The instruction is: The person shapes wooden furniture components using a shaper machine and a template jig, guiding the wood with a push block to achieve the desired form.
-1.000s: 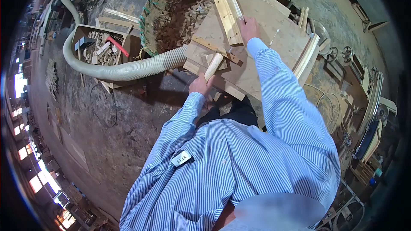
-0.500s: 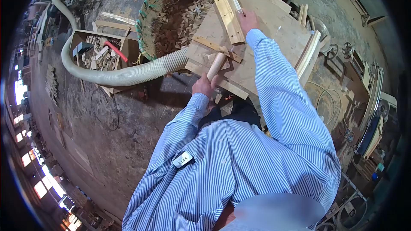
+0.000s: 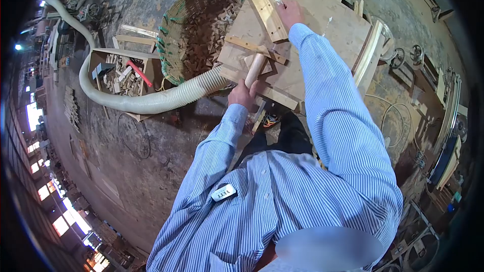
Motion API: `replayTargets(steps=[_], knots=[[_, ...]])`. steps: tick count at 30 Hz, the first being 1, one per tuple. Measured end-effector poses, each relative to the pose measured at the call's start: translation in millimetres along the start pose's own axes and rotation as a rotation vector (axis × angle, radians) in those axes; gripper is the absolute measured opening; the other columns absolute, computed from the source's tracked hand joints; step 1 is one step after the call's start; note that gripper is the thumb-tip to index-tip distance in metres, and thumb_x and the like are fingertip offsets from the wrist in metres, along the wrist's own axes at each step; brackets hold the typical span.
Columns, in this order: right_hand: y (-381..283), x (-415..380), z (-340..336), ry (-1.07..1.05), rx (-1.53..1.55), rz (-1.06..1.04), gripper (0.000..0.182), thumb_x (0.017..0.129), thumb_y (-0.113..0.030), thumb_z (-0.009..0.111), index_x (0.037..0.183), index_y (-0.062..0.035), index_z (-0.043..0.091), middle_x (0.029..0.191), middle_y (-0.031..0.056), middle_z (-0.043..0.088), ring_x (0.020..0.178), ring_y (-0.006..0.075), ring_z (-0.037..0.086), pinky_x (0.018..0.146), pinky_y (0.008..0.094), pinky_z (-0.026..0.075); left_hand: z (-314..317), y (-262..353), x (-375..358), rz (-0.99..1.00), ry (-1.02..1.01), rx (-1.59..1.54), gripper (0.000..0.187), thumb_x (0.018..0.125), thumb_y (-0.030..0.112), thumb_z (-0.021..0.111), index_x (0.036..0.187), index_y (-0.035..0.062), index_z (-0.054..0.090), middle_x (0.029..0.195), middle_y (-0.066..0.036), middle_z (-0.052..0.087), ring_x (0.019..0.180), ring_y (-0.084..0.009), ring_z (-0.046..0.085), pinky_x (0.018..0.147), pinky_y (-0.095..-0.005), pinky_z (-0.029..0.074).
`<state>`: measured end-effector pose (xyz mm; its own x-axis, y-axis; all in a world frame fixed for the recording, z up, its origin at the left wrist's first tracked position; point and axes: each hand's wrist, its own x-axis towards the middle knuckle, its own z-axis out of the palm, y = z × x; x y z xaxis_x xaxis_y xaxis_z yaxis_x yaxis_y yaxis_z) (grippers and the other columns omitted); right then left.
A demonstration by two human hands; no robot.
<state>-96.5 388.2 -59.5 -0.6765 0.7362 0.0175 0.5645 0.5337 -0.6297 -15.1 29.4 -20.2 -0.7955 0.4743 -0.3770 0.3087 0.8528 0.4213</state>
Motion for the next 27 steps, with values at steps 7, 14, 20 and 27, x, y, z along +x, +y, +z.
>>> replayTargets(steps=[7,14,20,27], knots=[[6.0,26.5,-4.6,0.019,0.002,0.009,0.042,0.099,-0.043,0.061,0.127,-0.0146,0.074,0.124,0.0230,0.068,0.118,0.0407,0.064,0.102,0.0490,0.051,1.6,15.9,18.8,0.032,0.039,0.004,0.060,0.101,0.061,0.057,0.104,0.0015,0.058,0.086,-0.027,0.071,0.086,-0.0486,0.070,0.077,-0.0577,0.054],[10.0,29.6,-15.1,-0.058,0.010,-0.015,0.049,0.095,-0.046,0.064,0.134,-0.0175,0.071,0.127,0.0200,0.071,0.121,0.0380,0.065,0.106,0.0462,0.051,2.2,14.3,19.5,0.052,0.050,-0.017,0.056,0.101,0.059,0.058,0.108,0.0025,0.057,0.092,-0.028,0.073,0.090,-0.0480,0.071,0.079,-0.0577,0.054],[17.5,-1.8,-18.6,-0.071,0.054,-0.035,0.052,0.090,-0.043,0.072,0.134,-0.0167,0.071,0.125,0.0195,0.072,0.118,0.0360,0.068,0.103,0.0443,0.053,3.2,-7.2,3.8,0.047,0.040,-0.013,0.060,0.100,0.059,0.058,0.111,-0.0005,0.059,0.094,-0.031,0.072,0.091,-0.0512,0.069,0.081,-0.0584,0.053],[-12.0,-62.4,-50.6,0.083,-0.129,-0.191,0.036,0.092,-0.033,0.071,0.114,-0.0056,0.075,0.108,0.0237,0.070,0.106,0.0422,0.066,0.095,0.0516,0.054,1.7,-33.5,-26.4,0.025,-0.003,-0.015,0.063,0.100,0.061,0.057,0.111,-0.0013,0.059,0.096,-0.031,0.071,0.094,-0.0510,0.068,0.084,-0.0589,0.052]])
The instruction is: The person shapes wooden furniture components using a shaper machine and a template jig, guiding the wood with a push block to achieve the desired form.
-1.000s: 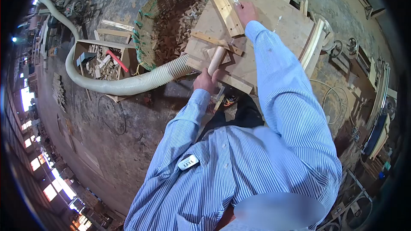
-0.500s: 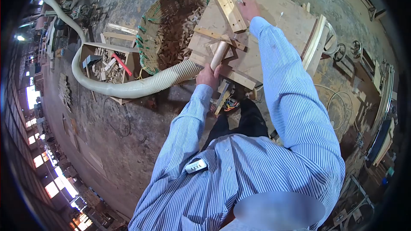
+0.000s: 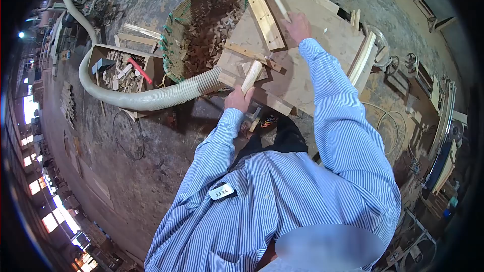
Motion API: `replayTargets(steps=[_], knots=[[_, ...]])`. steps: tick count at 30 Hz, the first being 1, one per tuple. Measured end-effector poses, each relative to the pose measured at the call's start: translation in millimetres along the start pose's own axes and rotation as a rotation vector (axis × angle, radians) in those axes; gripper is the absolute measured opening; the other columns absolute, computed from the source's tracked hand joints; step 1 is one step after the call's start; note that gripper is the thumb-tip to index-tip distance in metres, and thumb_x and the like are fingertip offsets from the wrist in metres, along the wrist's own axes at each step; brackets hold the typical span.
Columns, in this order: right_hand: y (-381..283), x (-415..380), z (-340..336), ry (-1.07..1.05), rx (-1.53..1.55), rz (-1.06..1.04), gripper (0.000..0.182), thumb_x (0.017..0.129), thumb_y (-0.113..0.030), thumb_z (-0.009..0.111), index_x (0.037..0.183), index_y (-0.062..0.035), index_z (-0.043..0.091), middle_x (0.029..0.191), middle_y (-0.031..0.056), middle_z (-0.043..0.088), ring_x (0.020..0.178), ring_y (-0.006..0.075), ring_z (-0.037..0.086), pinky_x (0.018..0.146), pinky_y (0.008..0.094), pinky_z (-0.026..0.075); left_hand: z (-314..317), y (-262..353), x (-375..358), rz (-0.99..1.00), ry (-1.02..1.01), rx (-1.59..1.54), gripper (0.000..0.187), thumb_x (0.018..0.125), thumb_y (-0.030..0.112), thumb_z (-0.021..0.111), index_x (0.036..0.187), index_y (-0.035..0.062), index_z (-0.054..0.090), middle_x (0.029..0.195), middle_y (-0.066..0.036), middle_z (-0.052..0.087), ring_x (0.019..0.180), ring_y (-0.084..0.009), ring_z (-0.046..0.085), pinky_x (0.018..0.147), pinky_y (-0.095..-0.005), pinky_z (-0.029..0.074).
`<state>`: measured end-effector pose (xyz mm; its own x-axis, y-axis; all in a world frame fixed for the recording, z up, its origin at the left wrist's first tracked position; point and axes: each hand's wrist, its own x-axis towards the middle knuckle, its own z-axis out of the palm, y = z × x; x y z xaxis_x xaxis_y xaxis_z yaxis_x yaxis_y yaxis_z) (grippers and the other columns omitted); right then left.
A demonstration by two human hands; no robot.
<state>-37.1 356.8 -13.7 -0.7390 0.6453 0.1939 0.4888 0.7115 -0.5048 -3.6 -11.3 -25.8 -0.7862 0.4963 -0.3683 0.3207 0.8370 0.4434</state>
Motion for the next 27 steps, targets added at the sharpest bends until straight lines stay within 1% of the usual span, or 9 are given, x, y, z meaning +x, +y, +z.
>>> replayTargets(steps=[3,4,5,7,11,13,16,19,27], knots=[[-1.0,-22.6,14.0,-0.057,-0.001,0.073,0.035,0.095,-0.033,0.067,0.115,-0.0047,0.074,0.112,0.0266,0.069,0.107,0.0435,0.066,0.094,0.0528,0.053,0.7,-11.0,-12.3,-0.009,-0.007,-0.021,0.063,0.099,0.061,0.058,0.111,-0.0008,0.059,0.096,-0.031,0.071,0.093,-0.0510,0.068,0.083,-0.0591,0.052],[-3.2,-34.9,16.4,-0.072,0.001,0.076,0.039,0.097,-0.034,0.065,0.122,-0.0051,0.073,0.112,0.0253,0.069,0.109,0.0436,0.066,0.095,0.0525,0.053,2.0,-15.7,-17.4,-0.013,-0.012,-0.028,0.062,0.099,0.061,0.058,0.110,-0.0006,0.059,0.096,-0.031,0.071,0.093,-0.0511,0.068,0.082,-0.0592,0.052],[-11.5,-47.4,12.9,-0.075,-0.003,0.073,0.039,0.097,-0.034,0.065,0.122,-0.0051,0.073,0.112,0.0253,0.069,0.109,0.0436,0.066,0.095,0.0525,0.053,1.7,-18.3,-21.8,-0.014,-0.016,-0.033,0.062,0.099,0.060,0.059,0.110,-0.0003,0.059,0.096,-0.031,0.071,0.093,-0.0511,0.068,0.082,-0.0594,0.052],[-26.0,-65.8,14.0,-0.139,0.067,0.146,0.040,0.098,-0.036,0.064,0.125,-0.0066,0.072,0.111,0.0241,0.069,0.109,0.0434,0.066,0.096,0.0525,0.053,-0.8,-23.8,-33.0,-0.013,-0.020,-0.037,0.062,0.099,0.062,0.057,0.109,-0.0002,0.058,0.096,-0.031,0.072,0.093,-0.0505,0.069,0.082,-0.0587,0.053],[-36.0,-71.1,31.1,-0.092,0.059,0.185,0.039,0.099,-0.036,0.062,0.125,-0.0088,0.073,0.119,0.0235,0.068,0.111,0.0430,0.066,0.096,0.0522,0.053,-2.8,-34.4,-44.7,-0.008,-0.032,-0.028,0.061,0.100,0.061,0.057,0.108,0.0005,0.057,0.097,-0.030,0.072,0.094,-0.0493,0.070,0.082,-0.0576,0.055],[-36.2,-62.9,37.9,-0.124,0.068,0.169,0.040,0.100,-0.038,0.061,0.128,-0.0123,0.072,0.127,0.0239,0.066,0.116,0.0421,0.065,0.097,0.0517,0.053,-0.2,-40.4,-47.7,-0.019,-0.036,-0.042,0.060,0.100,0.060,0.058,0.109,0.0014,0.057,0.097,-0.030,0.072,0.093,-0.0503,0.069,0.081,-0.0583,0.054],[-33.3,-47.7,54.0,-0.160,0.014,0.152,0.041,0.101,-0.040,0.060,0.130,-0.0136,0.072,0.131,0.0233,0.065,0.117,0.0415,0.065,0.100,0.0506,0.053,-2.9,-42.6,-54.7,-0.031,-0.043,-0.050,0.057,0.100,0.059,0.059,0.110,0.0025,0.057,0.096,-0.030,0.071,0.092,-0.0510,0.068,0.081,-0.0589,0.052],[-34.1,-39.9,61.2,-0.132,0.048,0.196,0.041,0.100,-0.041,0.060,0.131,-0.0153,0.072,0.127,0.0229,0.067,0.117,0.0411,0.065,0.101,0.0509,0.052,-8.2,-39.7,-58.5,-0.028,-0.055,-0.050,0.057,0.100,0.059,0.059,0.109,0.0025,0.056,0.096,-0.030,0.071,0.093,-0.0504,0.068,0.081,-0.0585,0.053],[-23.3,-20.8,74.9,-0.146,0.093,0.200,0.041,0.101,-0.043,0.061,0.131,-0.0178,0.072,0.122,0.0219,0.068,0.116,0.0405,0.065,0.100,0.0524,0.052,-6.8,-36.0,-50.1,-0.013,-0.062,-0.037,0.058,0.101,0.059,0.058,0.107,0.0019,0.056,0.093,-0.029,0.071,0.092,-0.0489,0.069,0.080,-0.0575,0.054]])
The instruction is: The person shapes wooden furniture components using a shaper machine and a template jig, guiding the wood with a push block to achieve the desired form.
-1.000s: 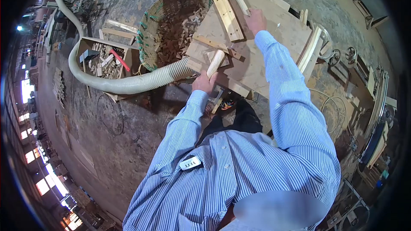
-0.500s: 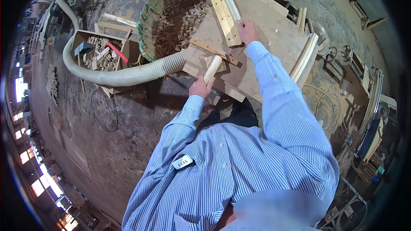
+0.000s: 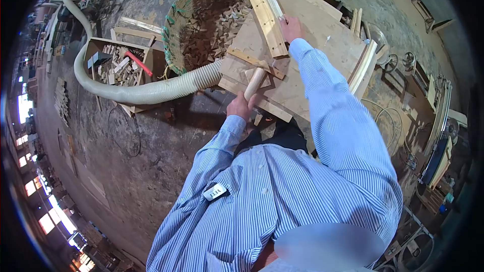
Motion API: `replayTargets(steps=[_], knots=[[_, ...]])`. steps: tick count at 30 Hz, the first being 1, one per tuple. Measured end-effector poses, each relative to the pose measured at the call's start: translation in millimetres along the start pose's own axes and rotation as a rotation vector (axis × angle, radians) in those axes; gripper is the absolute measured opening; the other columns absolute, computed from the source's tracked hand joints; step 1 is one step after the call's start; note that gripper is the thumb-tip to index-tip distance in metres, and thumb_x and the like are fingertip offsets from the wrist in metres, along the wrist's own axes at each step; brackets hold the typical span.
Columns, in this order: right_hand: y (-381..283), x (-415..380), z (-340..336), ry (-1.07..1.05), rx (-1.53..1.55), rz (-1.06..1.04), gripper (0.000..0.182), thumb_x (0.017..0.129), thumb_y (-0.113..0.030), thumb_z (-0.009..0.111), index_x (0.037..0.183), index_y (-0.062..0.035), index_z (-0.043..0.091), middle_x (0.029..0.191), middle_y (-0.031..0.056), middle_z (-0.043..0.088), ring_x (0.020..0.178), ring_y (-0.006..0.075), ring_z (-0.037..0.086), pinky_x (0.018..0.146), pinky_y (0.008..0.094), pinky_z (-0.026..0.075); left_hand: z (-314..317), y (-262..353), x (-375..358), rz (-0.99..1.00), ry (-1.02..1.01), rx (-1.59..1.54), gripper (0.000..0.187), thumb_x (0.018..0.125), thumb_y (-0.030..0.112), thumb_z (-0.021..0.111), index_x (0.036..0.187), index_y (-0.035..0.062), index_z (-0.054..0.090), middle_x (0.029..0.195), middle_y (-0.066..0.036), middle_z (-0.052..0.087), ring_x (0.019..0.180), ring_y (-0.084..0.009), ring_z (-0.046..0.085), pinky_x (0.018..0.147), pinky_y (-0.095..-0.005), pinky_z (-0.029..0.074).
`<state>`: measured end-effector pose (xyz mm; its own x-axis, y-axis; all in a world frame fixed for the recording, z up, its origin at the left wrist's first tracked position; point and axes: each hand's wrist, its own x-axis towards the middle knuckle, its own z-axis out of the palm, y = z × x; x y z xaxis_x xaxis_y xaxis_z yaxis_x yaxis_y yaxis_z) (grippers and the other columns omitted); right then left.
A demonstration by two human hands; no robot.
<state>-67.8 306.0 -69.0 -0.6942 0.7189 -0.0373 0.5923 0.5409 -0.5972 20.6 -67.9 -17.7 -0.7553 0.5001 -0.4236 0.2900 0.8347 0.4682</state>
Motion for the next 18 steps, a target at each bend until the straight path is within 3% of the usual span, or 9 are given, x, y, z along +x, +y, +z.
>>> replayTargets(steps=[18], knots=[[18.8,84.6,-27.0,0.066,-0.037,-0.010,0.040,0.101,-0.044,0.060,0.130,-0.0196,0.073,0.123,0.0175,0.068,0.118,0.0365,0.064,0.102,0.0495,0.051,4.1,64.0,77.5,0.012,0.076,0.080,0.058,0.100,0.060,0.059,0.103,0.0021,0.058,0.085,-0.027,0.071,0.083,-0.0480,0.070,0.076,-0.0572,0.054]])
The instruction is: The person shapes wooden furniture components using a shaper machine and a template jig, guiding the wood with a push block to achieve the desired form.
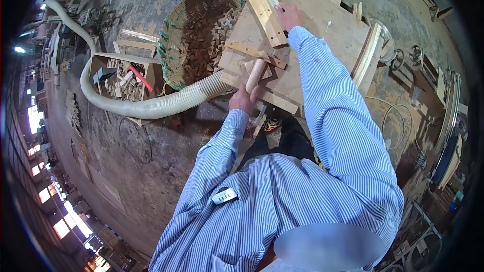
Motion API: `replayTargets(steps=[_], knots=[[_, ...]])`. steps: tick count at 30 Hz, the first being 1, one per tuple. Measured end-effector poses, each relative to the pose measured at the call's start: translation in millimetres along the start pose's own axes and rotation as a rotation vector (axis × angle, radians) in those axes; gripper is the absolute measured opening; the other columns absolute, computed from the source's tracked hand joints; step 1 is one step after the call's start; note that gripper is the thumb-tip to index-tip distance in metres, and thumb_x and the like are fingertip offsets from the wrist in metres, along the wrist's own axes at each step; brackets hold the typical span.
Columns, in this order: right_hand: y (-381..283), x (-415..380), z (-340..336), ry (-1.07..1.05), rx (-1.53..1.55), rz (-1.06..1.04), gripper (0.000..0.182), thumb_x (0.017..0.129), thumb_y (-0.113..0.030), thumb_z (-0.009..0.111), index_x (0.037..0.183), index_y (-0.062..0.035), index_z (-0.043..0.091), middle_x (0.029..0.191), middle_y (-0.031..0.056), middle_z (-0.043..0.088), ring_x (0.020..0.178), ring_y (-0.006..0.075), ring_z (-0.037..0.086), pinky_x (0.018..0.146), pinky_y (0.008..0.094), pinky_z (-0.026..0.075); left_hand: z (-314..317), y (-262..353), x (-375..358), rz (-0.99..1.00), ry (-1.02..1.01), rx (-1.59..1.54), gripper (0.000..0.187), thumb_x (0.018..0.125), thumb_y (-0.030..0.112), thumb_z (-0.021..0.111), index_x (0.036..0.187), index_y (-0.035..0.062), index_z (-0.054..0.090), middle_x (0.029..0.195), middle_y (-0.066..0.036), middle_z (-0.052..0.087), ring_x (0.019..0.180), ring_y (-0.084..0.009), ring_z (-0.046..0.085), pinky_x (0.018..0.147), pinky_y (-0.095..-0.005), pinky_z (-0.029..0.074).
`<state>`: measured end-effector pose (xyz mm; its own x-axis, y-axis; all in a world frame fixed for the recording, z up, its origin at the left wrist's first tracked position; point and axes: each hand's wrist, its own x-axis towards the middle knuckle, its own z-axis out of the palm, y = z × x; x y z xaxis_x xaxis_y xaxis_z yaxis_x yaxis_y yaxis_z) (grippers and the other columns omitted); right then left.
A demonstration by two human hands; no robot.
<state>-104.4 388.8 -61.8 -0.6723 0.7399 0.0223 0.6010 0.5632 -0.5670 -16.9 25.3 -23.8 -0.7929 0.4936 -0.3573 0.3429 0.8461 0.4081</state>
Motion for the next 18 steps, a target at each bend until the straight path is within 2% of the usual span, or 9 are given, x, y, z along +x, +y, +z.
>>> replayTargets(steps=[8,12,16,18], knots=[[3.1,25.0,-15.7,0.012,0.029,-0.042,0.043,0.101,-0.044,0.060,0.130,-0.0155,0.073,0.124,0.0197,0.068,0.118,0.0373,0.064,0.103,0.0474,0.051,-2.5,19.7,19.1,-0.009,0.011,-0.040,0.057,0.100,0.059,0.060,0.105,0.0015,0.058,0.088,-0.026,0.071,0.088,-0.0476,0.070,0.078,-0.0565,0.054],[-1.1,18.6,-18.1,-0.012,0.083,-0.022,0.045,0.096,-0.042,0.065,0.130,-0.0132,0.073,0.125,0.0215,0.070,0.119,0.0385,0.065,0.104,0.0474,0.051,-5.9,16.1,18.9,-0.021,-0.006,-0.034,0.056,0.100,0.057,0.060,0.108,0.0017,0.058,0.091,-0.027,0.072,0.090,-0.0484,0.069,0.080,-0.0567,0.053],[4.3,1.3,-20.3,-0.043,0.185,-0.024,0.048,0.090,-0.041,0.072,0.128,-0.0119,0.074,0.122,0.0218,0.072,0.114,0.0384,0.068,0.103,0.0468,0.051,-1.5,5.7,9.9,0.010,0.006,-0.056,0.062,0.101,0.062,0.054,0.110,0.0006,0.056,0.095,-0.031,0.072,0.092,-0.0506,0.070,0.082,-0.0582,0.054],[4.8,-8.6,-23.7,-0.033,0.132,-0.009,0.048,0.089,-0.042,0.073,0.127,-0.0124,0.075,0.122,0.0217,0.073,0.113,0.0380,0.069,0.103,0.0465,0.052,0.2,-0.5,4.7,0.008,0.013,-0.056,0.062,0.101,0.062,0.054,0.111,0.0006,0.056,0.095,-0.031,0.072,0.093,-0.0510,0.069,0.083,-0.0585,0.054]])
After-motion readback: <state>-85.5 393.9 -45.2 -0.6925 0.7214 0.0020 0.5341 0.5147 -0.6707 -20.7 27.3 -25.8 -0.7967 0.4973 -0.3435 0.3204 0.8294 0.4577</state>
